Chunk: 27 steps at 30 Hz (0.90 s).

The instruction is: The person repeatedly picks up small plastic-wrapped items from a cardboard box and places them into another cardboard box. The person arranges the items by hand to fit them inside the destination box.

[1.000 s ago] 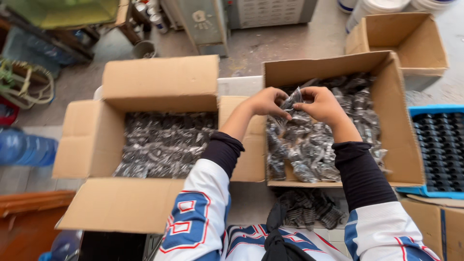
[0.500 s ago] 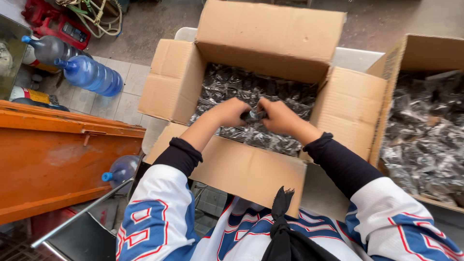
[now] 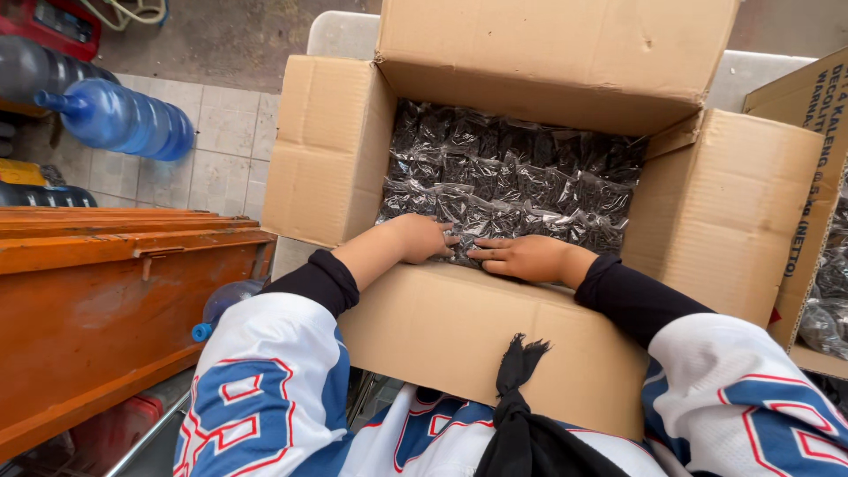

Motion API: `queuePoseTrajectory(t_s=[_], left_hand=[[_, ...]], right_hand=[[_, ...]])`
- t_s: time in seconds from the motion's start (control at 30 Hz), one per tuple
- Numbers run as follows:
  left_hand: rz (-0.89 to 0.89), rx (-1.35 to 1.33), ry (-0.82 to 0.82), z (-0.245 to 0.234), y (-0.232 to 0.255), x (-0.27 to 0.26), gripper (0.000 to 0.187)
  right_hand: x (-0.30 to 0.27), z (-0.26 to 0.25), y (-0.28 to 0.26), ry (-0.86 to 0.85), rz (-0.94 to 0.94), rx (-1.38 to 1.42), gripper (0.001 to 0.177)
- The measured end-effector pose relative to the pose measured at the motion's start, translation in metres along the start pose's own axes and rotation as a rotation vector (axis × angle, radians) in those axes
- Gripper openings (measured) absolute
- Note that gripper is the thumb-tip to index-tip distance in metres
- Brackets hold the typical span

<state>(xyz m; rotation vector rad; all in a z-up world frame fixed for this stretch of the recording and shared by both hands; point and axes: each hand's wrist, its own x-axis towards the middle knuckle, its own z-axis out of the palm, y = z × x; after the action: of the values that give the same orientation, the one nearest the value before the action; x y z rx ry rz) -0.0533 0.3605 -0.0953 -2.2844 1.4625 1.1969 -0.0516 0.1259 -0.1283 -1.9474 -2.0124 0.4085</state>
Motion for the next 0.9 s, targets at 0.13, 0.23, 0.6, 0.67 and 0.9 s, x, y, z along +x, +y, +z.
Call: queuePoseTrajectory(t_s=[0.13,0.23,0.6,0.67,0.9], left_hand=[[0.079,0.068,0.111,0.003,-0.016,0.005,0.056],[0.133,-0.128,0.239,0.004,-0.019,0.003,0.053],[0.032,-0.227,0.156,0.027,-0.020,0.019,0.057],[0.071,-0.162,0.197,0.031,-0.021,0.024,0.052],[0.248,0.058,0.158,0.044,-0.020,0.023,0.063]], right_hand=[[-0.003,0.012,0.005,-0.003,0.045,0.068,0.040],[-0.006,0.015,0.006,0.062,0.235,0.107,0.061],[-0.005,0.031,0.015,-0.124,0.331,-0.065,0.053],[-0.011,0.031,0.012,-0.138,0.287,-0.102,0.059],[-0.021,0.033,0.005,-0.254,0.124,-0.140,0.066]])
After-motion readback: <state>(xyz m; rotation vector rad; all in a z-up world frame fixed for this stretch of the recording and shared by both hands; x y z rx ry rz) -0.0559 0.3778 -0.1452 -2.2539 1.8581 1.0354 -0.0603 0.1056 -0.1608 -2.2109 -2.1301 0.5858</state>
